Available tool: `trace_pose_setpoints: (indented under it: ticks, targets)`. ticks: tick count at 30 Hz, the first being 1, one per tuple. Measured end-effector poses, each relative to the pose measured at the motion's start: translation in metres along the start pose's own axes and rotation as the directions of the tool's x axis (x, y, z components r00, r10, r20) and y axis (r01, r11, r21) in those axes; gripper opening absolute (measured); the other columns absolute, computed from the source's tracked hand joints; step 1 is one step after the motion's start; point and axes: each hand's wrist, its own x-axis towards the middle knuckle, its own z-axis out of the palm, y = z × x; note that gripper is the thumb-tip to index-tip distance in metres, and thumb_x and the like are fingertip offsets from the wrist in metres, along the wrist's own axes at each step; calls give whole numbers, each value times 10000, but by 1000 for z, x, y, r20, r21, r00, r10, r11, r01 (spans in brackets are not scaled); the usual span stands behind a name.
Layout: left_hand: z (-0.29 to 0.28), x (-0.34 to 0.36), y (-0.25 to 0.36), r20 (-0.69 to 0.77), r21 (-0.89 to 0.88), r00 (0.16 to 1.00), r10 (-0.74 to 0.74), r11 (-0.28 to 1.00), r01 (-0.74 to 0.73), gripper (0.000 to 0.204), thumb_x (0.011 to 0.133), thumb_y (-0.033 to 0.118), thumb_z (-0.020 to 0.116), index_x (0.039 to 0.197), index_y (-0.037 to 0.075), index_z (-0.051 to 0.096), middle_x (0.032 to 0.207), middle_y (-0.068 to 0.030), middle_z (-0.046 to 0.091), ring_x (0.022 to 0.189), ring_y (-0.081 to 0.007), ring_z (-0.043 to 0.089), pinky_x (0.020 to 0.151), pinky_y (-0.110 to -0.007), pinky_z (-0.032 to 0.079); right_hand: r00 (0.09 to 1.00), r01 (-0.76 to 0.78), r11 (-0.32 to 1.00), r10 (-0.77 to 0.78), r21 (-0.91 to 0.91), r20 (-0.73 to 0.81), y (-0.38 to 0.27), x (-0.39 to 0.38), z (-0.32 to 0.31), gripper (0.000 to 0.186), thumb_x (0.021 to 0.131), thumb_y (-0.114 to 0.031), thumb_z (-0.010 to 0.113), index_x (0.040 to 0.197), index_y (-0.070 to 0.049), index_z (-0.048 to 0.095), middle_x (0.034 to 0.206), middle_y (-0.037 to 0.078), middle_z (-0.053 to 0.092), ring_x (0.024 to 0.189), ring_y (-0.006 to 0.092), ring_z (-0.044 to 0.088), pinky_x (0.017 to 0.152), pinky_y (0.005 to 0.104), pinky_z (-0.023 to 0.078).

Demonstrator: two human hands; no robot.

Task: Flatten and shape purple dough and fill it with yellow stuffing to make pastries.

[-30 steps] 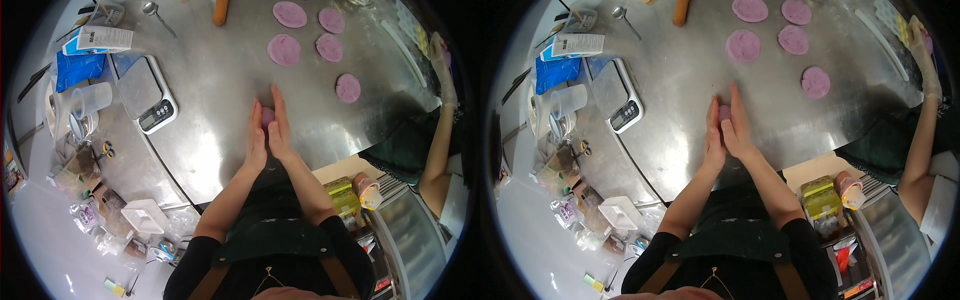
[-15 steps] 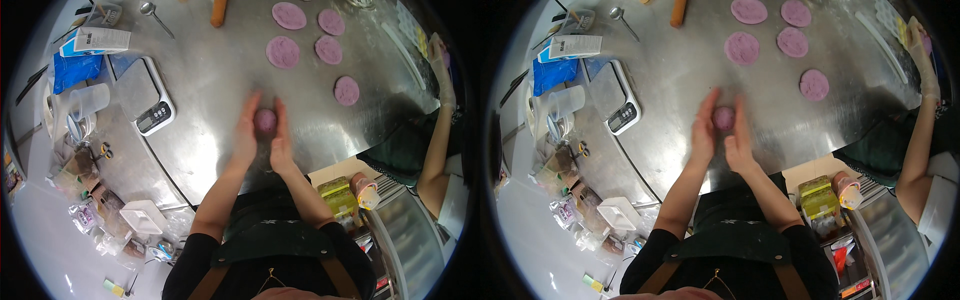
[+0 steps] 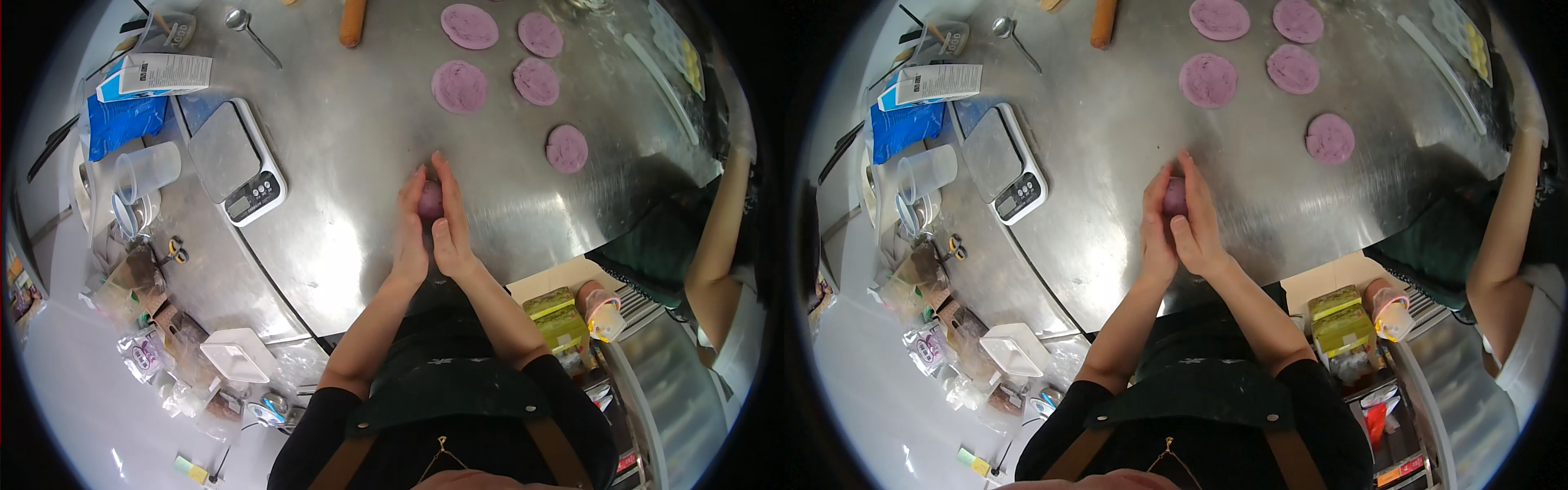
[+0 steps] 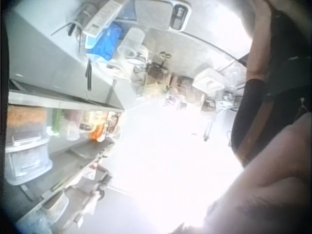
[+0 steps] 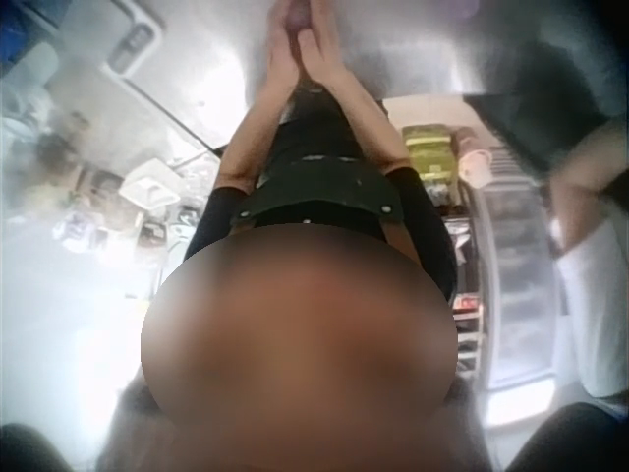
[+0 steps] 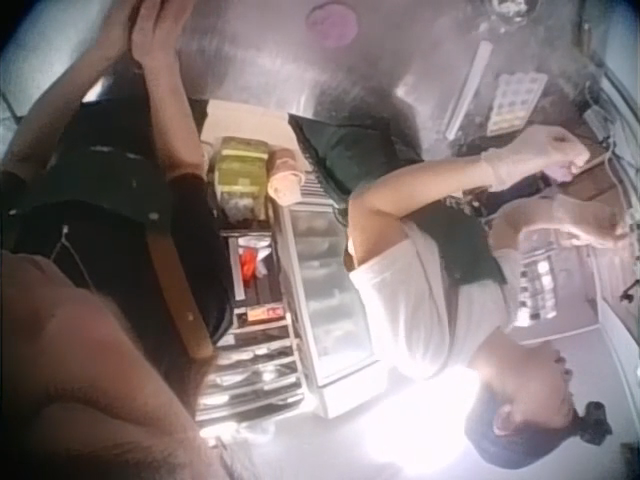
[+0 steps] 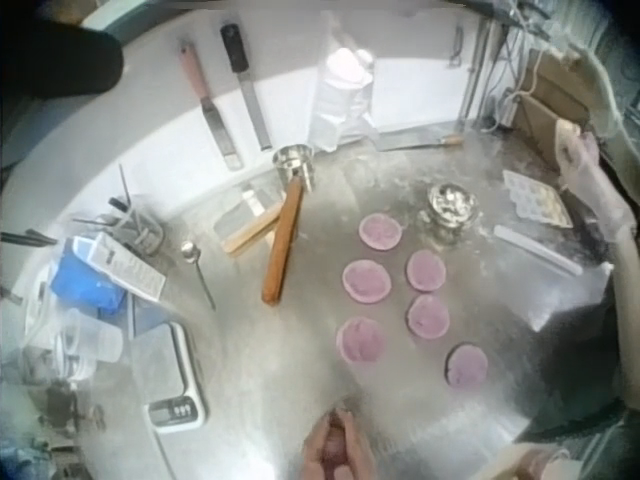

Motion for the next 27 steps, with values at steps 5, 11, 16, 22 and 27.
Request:
trace_pose_setpoints:
  ticks: [5, 11, 16, 22, 27]
  targets:
    - [2, 11, 11, -6, -10, 997, -83, 997, 82, 722, 1004, 561, 177, 1483, 35, 300, 1519, -144, 310, 1380, -273, 327, 1124, -385, 272, 998, -47, 997, 50, -66, 42, 6, 3, -1, 714, 983, -396, 357, 1469, 98, 181, 1520, 279, 238, 1382, 422, 285, 1126, 461, 240]
    - [-23, 25, 8, 72, -60, 996, -52, 997, 56, 681, 1019, 511, 195, 1484, 24, 297, 1537, -138, 294, 1426, -282, 261, 1158, -387, 207, 1000, -17, 996, 18, -83, 23, 0, -6, -4, 750, 977, -388, 362, 1481, 101, 99, 1556, 285, 121, 1442, 435, 146, 1160, 468, 167]
    - [1, 8, 6, 105, 28, 992, -73, 997, 71, 671, 1022, 497, 190, 1479, 20, 306, 1541, -146, 279, 1429, -289, 253, 1160, -393, 203, 997, -40, 994, 46, -104, 55, 2, 1, 2, 756, 972, -393, 355, 1489, 90, 90, 1563, 275, 108, 1444, 433, 138, 1162, 465, 161]
    - [-11, 17, 19, -35, -182, 984, -172, 970, 163, 752, 995, 585, 212, 1469, 13, 328, 1546, -146, 268, 1423, -273, 263, 1160, -391, 215, 998, -52, 998, 53, -25, 40, 4, -7, -4, 729, 958, -358, 380, 1497, 61, 125, 1552, 263, 174, 1430, 426, 197, 1157, 460, 182]
    - [6, 2, 9, 27, -30, 997, -77, 997, 78, 637, 1024, 459, 229, 1485, 23, 291, 1557, -136, 246, 1423, -281, 262, 1165, -394, 204, 994, -71, 994, 78, -77, 80, 4, 7, -3, 722, 967, -372, 374, 1495, 61, 141, 1545, 269, 192, 1423, 418, 223, 1155, 455, 188]
